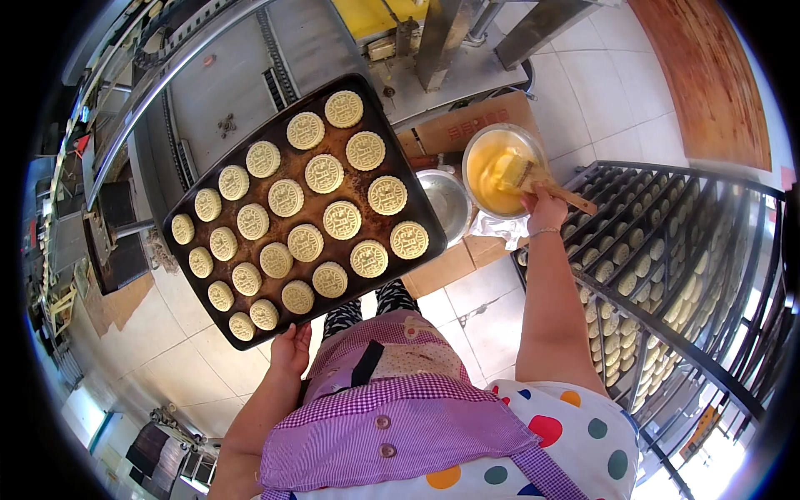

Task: The person brushes liquid onto small round cakes on a tray using a pastry brush, places the tray onto a cooling rack, and затем handles empty baking trays near an industrial oven.

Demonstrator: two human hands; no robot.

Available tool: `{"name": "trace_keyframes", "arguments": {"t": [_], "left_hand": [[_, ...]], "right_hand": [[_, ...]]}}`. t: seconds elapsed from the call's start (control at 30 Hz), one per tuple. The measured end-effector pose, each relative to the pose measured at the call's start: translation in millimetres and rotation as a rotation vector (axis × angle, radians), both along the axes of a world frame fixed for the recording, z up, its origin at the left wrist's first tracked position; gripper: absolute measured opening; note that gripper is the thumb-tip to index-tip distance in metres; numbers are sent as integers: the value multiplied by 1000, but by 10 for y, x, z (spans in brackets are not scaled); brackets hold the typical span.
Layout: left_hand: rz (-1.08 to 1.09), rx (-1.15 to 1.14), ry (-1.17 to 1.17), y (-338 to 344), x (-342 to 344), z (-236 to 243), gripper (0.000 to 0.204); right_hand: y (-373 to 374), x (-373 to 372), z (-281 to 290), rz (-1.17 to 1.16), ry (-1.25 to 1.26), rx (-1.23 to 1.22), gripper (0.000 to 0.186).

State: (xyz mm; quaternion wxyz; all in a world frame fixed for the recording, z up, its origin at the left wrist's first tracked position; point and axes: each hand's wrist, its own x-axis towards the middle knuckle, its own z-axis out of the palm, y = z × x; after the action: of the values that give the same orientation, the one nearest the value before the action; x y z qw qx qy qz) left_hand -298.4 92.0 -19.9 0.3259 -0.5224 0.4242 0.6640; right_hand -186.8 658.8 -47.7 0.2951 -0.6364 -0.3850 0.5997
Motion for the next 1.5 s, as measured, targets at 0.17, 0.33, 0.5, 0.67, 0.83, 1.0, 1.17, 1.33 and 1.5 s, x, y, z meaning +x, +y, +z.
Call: {"name": "trace_keyframes", "arguments": {"t": [0.17,0.33,0.5,0.67,0.83,1.0,1.17,1.33,1.5], "left_hand": [[-50,-62,31,94,6,4,20],[-52,-91,6,124,43,59,18],[-115,37,-96,-155,132,-46,15],[-529,131,-152,-453,-151,332,23],[-793,79,47,-1127,-93,212,16],[-727,-125,78,-1672,-13,176,14],[-686,-223,10,-2038,130,172,21],[-692,-196,-20,-2227,79,189,23],[-659,-221,9,-2330,-7,126,23]], "right_hand": [[-465,73,-36,414,-355,400,41],[-895,188,219,873,-857,589,45],[-1157,-105,947,553,-336,147,52],[-2077,-1291,1199,493,70,63,61],[-3391,-2687,876,815,306,-78,56],[-3946,-3395,565,942,192,13,50],[-3038,-3245,337,988,-460,723,44],[-2783,-3225,537,842,-447,556,41],[-4518,-3620,390,1028,166,181,47]]}}
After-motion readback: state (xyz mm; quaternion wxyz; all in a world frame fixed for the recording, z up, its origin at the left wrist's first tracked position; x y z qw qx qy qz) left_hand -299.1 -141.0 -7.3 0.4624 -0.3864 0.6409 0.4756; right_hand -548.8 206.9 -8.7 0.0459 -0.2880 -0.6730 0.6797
